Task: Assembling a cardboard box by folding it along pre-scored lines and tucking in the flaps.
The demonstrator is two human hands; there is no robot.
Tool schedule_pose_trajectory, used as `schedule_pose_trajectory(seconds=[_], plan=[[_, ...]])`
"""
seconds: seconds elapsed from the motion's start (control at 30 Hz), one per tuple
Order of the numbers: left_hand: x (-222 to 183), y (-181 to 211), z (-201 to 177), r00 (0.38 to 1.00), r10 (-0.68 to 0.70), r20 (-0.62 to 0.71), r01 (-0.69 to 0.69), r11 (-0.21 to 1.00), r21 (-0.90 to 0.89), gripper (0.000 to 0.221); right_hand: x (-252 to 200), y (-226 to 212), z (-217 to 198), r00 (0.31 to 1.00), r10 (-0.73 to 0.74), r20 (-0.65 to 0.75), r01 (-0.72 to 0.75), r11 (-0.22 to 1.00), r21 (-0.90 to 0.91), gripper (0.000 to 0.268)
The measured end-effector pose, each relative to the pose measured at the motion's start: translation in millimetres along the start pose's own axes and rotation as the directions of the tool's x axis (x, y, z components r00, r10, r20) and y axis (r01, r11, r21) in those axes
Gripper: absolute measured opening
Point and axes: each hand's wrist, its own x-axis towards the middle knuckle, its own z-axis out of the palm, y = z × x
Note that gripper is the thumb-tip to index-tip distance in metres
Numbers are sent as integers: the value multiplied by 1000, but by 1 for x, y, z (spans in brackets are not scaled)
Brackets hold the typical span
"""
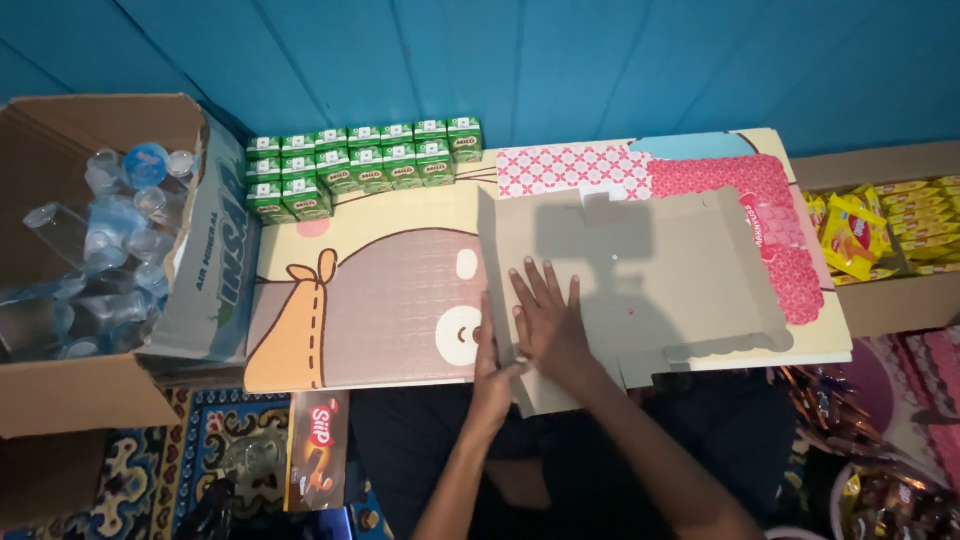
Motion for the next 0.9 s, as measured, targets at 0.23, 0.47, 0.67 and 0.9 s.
schedule_pose_trajectory(seconds=[0.23,0.47,0.67,0.9], plan=[[4,15,20,961,101,256,-169,951,260,111,1,7,11,999,-3,52,7,997,-74,59],[-3,1,-5,993,96,76,-113,956,270,120,-1,13,2,999,-12,42,9,998,68,56],[-31,29,-1,992,-92,-83,103,984,142,110,-16,-1,9,953,-145,-267,172,982,80,57],[-38,22,-4,999,-14,31,5,964,264,109,-18,3,38,981,-65,-182,65,998,-9,62]])
